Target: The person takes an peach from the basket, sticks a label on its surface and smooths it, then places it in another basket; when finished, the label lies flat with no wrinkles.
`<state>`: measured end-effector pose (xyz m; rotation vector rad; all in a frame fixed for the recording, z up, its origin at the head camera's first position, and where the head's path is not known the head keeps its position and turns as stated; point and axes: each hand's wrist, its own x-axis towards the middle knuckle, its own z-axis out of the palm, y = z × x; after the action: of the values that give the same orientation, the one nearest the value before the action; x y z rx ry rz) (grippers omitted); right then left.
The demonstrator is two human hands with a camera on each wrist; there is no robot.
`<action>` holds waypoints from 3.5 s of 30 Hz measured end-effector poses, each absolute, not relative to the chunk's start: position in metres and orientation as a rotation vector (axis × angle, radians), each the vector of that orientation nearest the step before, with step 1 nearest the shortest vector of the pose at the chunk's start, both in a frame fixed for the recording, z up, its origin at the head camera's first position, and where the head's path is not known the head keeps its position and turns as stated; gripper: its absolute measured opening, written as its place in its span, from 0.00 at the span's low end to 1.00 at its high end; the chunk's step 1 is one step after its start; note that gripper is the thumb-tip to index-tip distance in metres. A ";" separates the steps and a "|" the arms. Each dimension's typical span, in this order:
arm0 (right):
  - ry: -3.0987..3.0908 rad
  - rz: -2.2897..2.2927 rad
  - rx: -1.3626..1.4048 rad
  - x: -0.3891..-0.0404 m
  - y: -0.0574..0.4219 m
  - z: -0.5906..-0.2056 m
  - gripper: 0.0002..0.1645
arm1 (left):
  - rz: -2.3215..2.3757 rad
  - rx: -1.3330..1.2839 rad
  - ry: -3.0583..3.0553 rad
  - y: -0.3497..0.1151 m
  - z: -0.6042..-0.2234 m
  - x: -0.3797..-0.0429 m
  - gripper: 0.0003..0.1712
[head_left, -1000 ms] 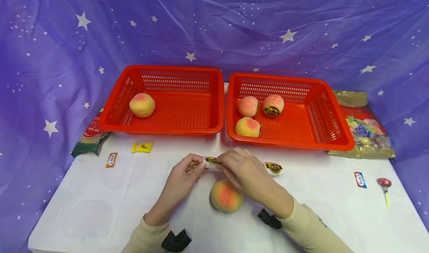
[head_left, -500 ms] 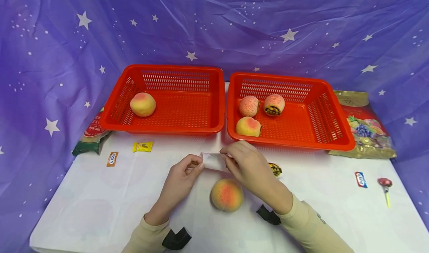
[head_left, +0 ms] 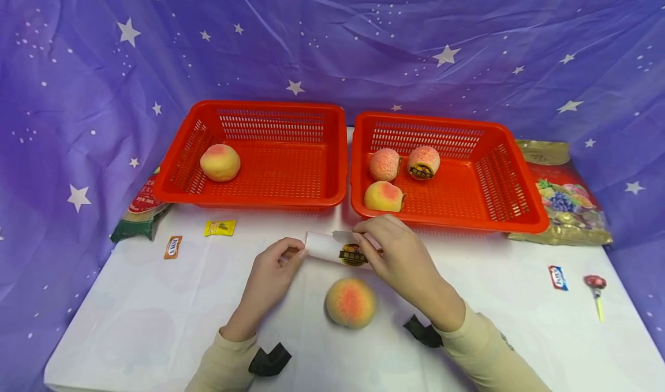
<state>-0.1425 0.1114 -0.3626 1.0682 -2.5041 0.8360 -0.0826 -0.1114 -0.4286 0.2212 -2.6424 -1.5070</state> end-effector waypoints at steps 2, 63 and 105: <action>-2.499 0.843 1.062 -0.142 0.113 -0.362 0.05 | -1.481 0.226 -2.652 -0.112 -0.430 -0.083 0.04; -2.540 0.911 1.006 -0.144 0.128 -0.364 0.06 | -1.076 -0.496 -2.624 -0.049 -0.451 -0.037 0.45; -1.831 0.533 1.451 -0.106 0.112 -0.330 0.10 | -2.882 0.063 -1.976 -0.058 -0.401 -0.054 0.23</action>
<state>-0.1060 0.1124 -0.3297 1.4507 -1.8309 0.5327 -0.0541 -0.0578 -0.4007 0.0634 -1.9759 -2.8820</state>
